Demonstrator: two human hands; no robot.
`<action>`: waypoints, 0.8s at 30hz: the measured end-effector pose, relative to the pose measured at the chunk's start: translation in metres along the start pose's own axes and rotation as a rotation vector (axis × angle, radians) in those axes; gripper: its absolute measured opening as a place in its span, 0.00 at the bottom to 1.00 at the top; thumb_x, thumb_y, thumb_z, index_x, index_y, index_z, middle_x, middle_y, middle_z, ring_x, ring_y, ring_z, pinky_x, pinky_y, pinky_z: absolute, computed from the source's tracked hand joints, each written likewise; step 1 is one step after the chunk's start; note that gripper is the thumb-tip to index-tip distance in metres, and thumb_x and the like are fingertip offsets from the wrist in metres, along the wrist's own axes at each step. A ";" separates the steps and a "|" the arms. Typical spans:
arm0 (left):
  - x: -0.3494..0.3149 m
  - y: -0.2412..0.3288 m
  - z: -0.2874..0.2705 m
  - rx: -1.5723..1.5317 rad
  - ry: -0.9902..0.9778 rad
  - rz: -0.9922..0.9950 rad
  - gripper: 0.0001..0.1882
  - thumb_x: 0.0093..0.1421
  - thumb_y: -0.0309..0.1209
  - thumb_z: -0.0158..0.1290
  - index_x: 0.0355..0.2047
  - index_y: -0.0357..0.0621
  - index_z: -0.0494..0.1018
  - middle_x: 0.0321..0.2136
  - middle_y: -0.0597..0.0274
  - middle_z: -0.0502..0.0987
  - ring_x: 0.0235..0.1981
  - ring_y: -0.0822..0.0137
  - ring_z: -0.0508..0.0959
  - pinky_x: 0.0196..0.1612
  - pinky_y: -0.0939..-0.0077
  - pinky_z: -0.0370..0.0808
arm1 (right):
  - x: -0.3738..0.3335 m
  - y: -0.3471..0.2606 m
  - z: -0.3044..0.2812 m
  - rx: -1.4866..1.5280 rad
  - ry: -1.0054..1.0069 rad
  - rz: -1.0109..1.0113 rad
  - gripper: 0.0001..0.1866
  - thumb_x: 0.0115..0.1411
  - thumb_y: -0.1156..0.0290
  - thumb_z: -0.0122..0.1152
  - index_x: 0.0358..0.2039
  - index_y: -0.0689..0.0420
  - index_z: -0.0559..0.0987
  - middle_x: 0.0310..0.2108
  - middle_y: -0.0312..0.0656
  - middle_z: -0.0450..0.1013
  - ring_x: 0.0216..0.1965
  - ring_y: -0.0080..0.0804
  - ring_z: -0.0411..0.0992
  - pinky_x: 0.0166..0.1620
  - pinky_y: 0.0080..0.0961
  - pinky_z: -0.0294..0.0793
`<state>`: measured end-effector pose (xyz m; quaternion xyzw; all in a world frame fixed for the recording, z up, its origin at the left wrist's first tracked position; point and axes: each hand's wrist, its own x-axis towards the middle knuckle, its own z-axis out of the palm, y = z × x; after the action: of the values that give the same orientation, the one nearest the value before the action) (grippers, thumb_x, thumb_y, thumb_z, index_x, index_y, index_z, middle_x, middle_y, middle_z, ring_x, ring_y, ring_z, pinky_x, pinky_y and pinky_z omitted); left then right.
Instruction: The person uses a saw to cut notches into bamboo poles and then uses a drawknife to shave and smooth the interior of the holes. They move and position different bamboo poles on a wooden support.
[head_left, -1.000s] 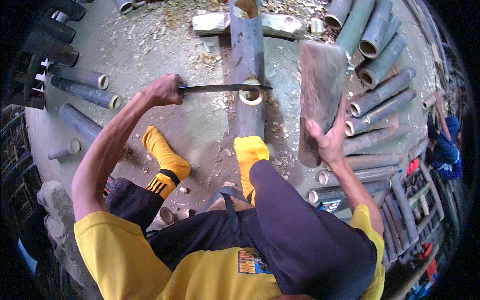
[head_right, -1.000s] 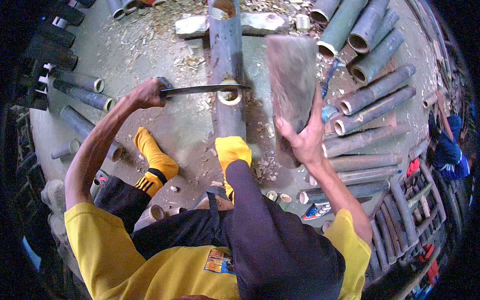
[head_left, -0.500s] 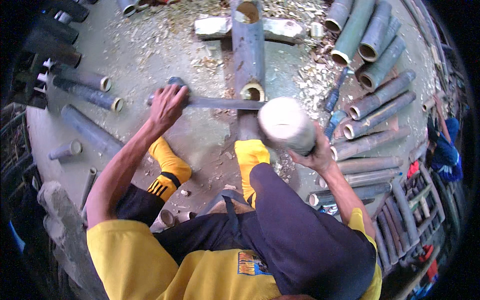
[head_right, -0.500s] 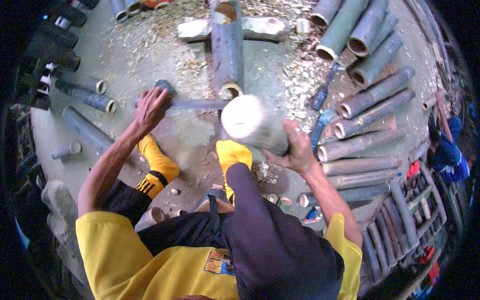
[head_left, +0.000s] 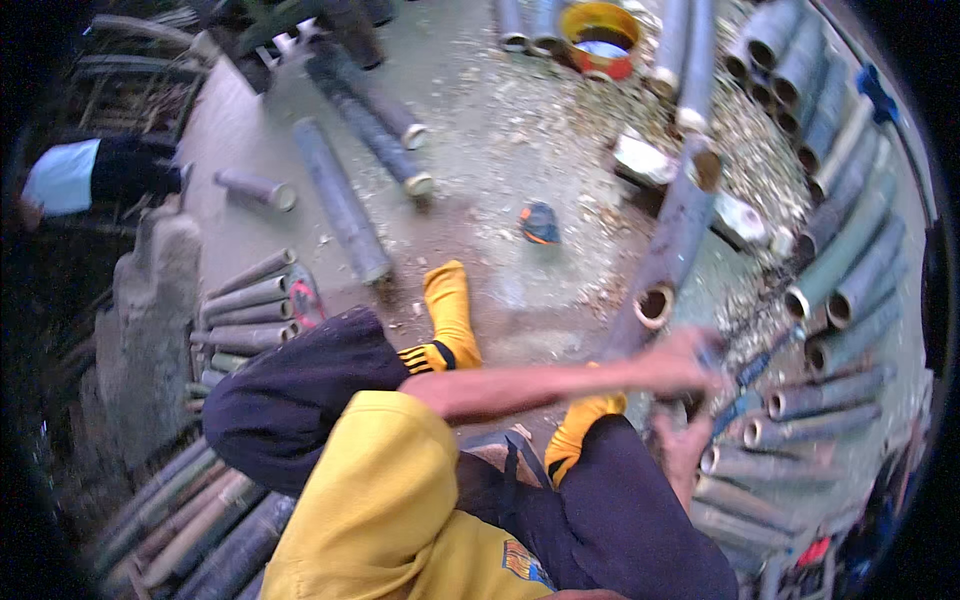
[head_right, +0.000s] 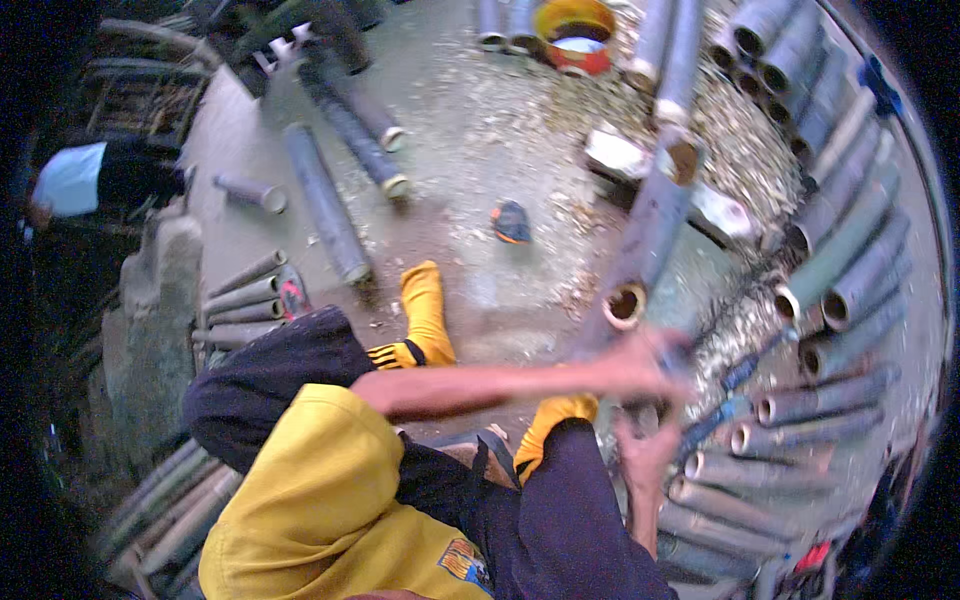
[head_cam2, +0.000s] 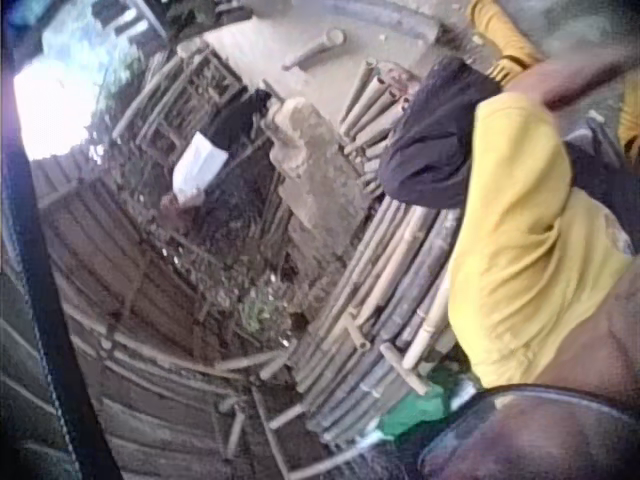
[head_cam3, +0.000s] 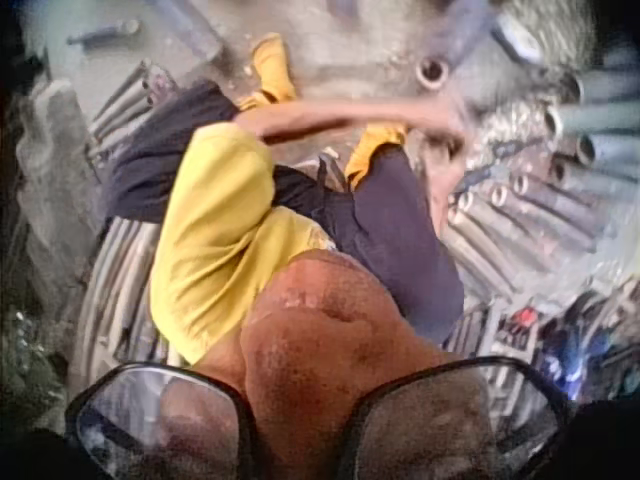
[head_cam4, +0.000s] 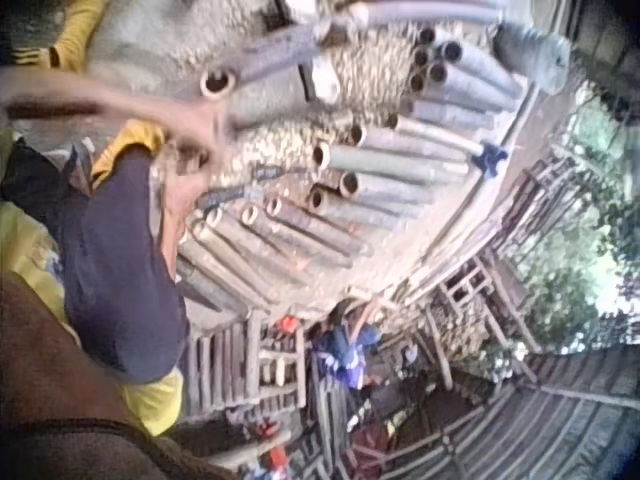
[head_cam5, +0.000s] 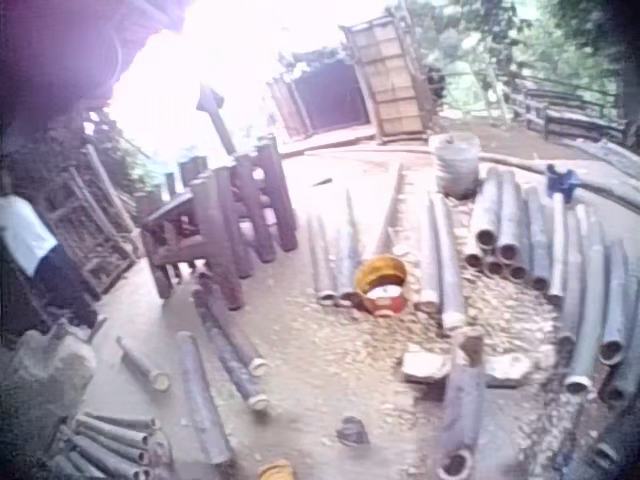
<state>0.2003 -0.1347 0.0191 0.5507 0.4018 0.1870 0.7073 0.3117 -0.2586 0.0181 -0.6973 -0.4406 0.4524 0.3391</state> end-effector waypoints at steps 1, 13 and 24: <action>0.001 -0.006 0.021 0.183 -0.064 0.306 0.42 0.38 0.52 0.60 0.48 0.36 0.63 0.46 0.46 0.62 0.51 0.52 0.61 0.55 0.61 0.59 | 0.002 0.030 -0.011 0.171 0.164 0.045 0.35 0.47 0.64 0.65 0.51 0.65 0.59 0.47 0.50 0.63 0.48 0.37 0.62 0.51 0.35 0.61; 0.018 -0.044 -0.067 0.383 0.448 -0.142 0.19 0.47 0.39 0.63 0.27 0.36 0.70 0.21 0.61 0.71 0.25 0.71 0.70 0.29 0.74 0.68 | 0.092 0.073 -0.250 -0.745 0.703 0.229 0.28 0.44 0.63 0.61 0.46 0.60 0.69 0.34 0.55 0.73 0.39 0.51 0.72 0.41 0.42 0.70; 0.029 -0.098 -0.093 0.536 0.319 -0.181 0.23 0.53 0.44 0.56 0.33 0.31 0.71 0.22 0.56 0.73 0.20 0.71 0.72 0.22 0.76 0.70 | 0.128 0.138 -0.276 -0.773 0.746 0.412 0.26 0.43 0.62 0.60 0.41 0.63 0.69 0.33 0.59 0.72 0.38 0.58 0.71 0.41 0.46 0.70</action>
<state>0.1285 -0.0875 -0.0885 0.6432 0.5898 0.0949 0.4790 0.6364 -0.2141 -0.0453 -0.9545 -0.2796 0.0385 0.0969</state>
